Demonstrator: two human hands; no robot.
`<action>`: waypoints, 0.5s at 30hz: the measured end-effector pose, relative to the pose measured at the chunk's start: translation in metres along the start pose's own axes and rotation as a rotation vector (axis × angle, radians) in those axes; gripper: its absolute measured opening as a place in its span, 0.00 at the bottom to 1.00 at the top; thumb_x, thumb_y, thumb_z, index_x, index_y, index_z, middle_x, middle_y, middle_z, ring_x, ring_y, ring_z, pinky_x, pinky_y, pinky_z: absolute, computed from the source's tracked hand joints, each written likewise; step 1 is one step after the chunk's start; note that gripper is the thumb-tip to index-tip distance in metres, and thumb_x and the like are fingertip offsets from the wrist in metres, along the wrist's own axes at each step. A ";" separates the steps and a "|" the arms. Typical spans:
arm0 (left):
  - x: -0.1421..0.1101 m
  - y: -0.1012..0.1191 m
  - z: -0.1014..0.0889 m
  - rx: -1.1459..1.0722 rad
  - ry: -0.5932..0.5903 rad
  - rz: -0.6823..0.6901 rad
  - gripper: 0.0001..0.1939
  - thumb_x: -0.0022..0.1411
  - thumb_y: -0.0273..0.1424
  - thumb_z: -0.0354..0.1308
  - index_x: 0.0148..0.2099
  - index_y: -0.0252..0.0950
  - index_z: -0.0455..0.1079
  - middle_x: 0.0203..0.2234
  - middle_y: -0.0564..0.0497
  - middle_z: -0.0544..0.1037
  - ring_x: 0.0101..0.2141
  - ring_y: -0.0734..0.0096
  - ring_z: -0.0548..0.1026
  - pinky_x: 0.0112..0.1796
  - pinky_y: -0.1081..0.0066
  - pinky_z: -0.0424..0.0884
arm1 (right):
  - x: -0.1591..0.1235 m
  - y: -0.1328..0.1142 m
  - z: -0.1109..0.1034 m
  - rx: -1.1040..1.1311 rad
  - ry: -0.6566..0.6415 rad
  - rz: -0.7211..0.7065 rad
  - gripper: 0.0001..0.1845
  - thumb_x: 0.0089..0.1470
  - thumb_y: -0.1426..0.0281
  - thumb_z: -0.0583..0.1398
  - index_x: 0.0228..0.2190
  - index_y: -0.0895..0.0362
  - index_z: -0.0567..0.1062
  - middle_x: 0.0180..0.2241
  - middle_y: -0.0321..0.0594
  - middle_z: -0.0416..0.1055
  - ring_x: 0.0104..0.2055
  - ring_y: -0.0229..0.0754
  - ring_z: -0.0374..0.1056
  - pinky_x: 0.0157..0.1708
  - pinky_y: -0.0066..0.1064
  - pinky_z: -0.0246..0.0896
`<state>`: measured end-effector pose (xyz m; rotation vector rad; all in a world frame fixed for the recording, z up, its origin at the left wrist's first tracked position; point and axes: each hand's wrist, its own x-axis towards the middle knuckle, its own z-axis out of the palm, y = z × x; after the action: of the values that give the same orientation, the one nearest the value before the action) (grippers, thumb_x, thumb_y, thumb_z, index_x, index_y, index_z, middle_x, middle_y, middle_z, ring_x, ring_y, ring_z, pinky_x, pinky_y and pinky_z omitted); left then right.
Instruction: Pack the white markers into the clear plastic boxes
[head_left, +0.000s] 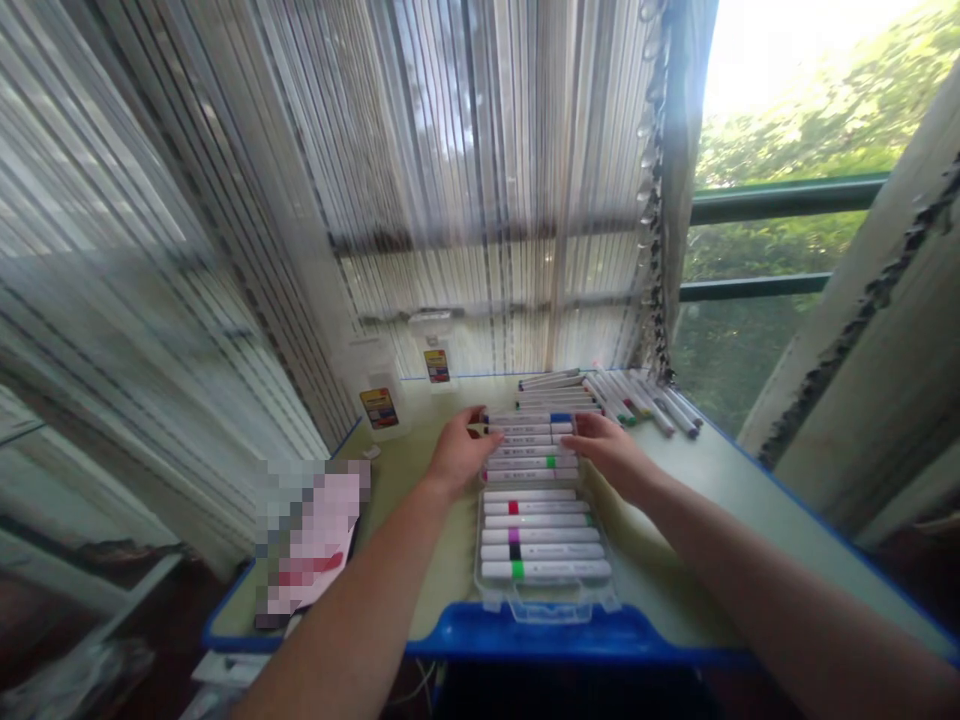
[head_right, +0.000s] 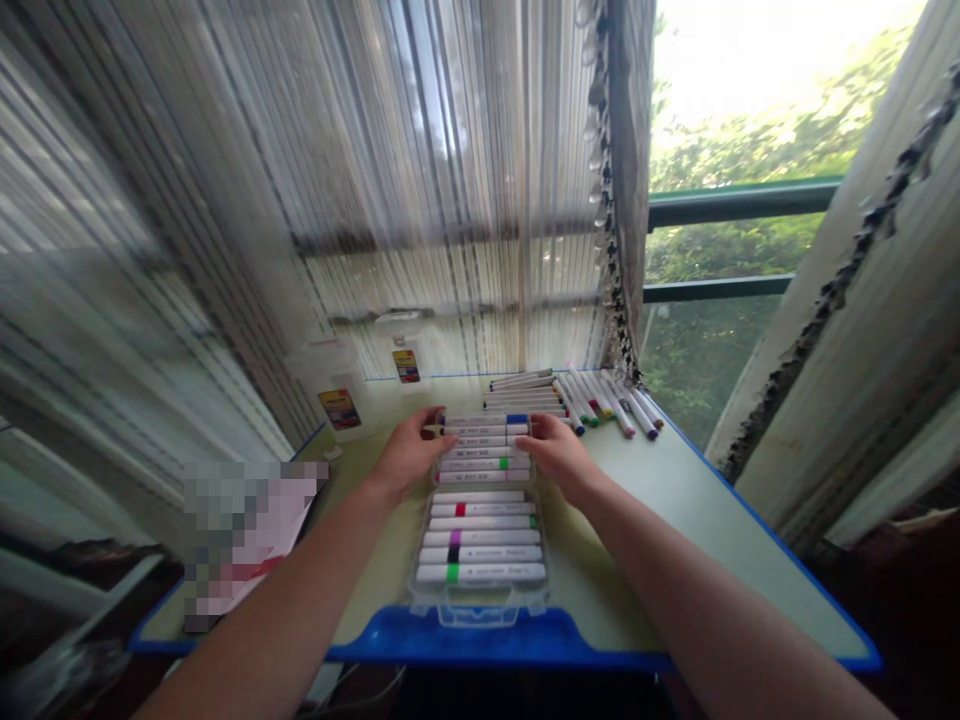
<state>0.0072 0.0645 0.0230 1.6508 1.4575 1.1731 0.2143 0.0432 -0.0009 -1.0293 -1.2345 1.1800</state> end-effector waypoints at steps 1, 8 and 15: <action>0.000 0.002 -0.002 0.022 -0.009 0.015 0.26 0.48 0.23 0.64 0.52 0.31 0.66 0.42 0.44 0.75 0.31 0.72 0.73 0.33 0.72 0.70 | -0.001 -0.002 -0.001 0.018 -0.007 0.003 0.17 0.37 0.73 0.62 0.36 0.59 0.73 0.36 0.44 0.76 0.41 0.45 0.72 0.43 0.36 0.65; -0.011 0.008 -0.013 -0.052 -0.276 -0.048 0.32 0.48 0.19 0.62 0.56 0.32 0.58 0.38 0.44 0.76 0.34 0.69 0.75 0.33 0.71 0.73 | 0.003 -0.004 -0.008 -0.019 -0.052 -0.054 0.18 0.39 0.74 0.62 0.37 0.59 0.70 0.36 0.43 0.75 0.40 0.43 0.71 0.44 0.37 0.64; -0.016 0.008 -0.016 -0.151 -0.323 -0.080 0.13 0.48 0.22 0.63 0.38 0.31 0.68 0.29 0.48 0.76 0.26 0.71 0.75 0.24 0.72 0.71 | 0.001 -0.004 -0.012 -0.086 -0.115 -0.202 0.18 0.41 0.73 0.61 0.37 0.57 0.66 0.37 0.40 0.72 0.41 0.40 0.70 0.47 0.37 0.62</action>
<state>-0.0037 0.0458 0.0335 1.5770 1.1908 0.9005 0.2266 0.0444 0.0021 -0.8857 -1.4552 1.0485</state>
